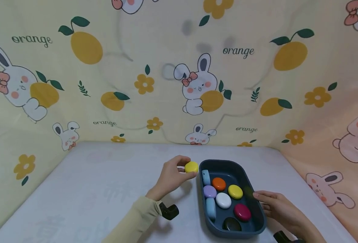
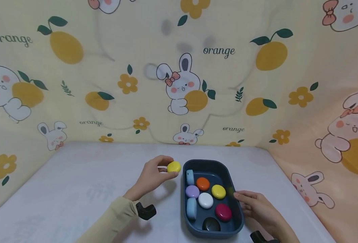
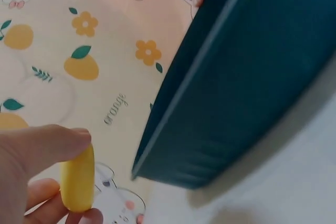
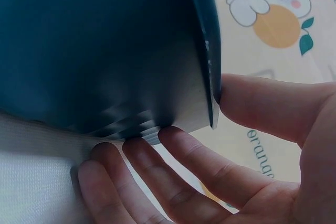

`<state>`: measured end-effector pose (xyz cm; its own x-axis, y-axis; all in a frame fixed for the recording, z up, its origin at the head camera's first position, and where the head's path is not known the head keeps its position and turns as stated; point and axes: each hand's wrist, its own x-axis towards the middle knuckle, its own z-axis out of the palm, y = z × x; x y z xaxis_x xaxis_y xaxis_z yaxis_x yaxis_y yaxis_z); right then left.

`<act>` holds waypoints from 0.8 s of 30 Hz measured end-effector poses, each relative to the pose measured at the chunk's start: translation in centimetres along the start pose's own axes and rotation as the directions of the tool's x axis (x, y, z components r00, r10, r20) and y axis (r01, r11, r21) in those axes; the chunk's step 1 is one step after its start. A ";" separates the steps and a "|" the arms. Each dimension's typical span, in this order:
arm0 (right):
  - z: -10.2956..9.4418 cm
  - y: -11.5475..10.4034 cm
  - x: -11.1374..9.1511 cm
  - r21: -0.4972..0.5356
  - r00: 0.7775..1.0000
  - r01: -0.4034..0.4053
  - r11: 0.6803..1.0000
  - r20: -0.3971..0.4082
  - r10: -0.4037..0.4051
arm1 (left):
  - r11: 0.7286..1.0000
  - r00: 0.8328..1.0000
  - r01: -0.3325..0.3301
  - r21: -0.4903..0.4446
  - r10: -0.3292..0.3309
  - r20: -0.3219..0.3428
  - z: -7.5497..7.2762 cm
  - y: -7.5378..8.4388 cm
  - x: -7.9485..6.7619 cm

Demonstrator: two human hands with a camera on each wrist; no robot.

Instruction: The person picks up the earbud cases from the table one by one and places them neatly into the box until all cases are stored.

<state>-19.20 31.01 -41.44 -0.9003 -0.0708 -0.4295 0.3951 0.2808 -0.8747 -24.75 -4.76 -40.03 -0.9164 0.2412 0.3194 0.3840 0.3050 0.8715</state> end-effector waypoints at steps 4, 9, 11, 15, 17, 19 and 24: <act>0.0 0.1 0.0 -0.011 1.000 0.004 1.000 0.001 -0.003 | 1.000 0.999 -0.021 -0.010 0.022 0.048 0.5 1.4 0.6; 0.1 0.1 -0.1 -0.009 1.000 0.004 1.000 -0.003 -0.004 | 0.999 0.992 -0.039 0.005 0.038 0.119 1.6 2.4 1.5; 0.2 0.1 -0.1 -0.007 1.000 0.007 1.000 0.004 -0.007 | 0.998 0.987 -0.054 0.030 0.048 0.151 2.0 2.6 1.9; 0.4 0.0 -0.1 -0.007 1.000 0.010 1.000 0.002 -0.010 | 0.991 0.972 -0.090 0.101 0.065 0.227 2.7 3.2 2.7; 0.4 0.0 -0.1 -0.013 1.000 0.017 1.000 0.009 -0.017 | 0.987 0.964 -0.097 0.127 0.061 0.261 3.2 3.6 3.1; 0.4 0.0 -0.1 -0.014 1.000 0.017 1.000 0.008 -0.017 | 0.985 0.956 -0.096 0.141 0.052 0.288 3.7 3.8 3.6; 0.2 0.1 -0.2 -0.021 1.000 0.013 1.000 -0.011 -0.013 | 0.979 0.941 -0.098 0.180 0.032 0.337 4.9 4.8 4.6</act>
<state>-18.93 30.91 -41.50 -0.9073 -0.0642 -0.4155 0.3797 0.2995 -0.8753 -26.54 2.29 -36.24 -0.8116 0.5477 0.2032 0.4862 0.4405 0.7547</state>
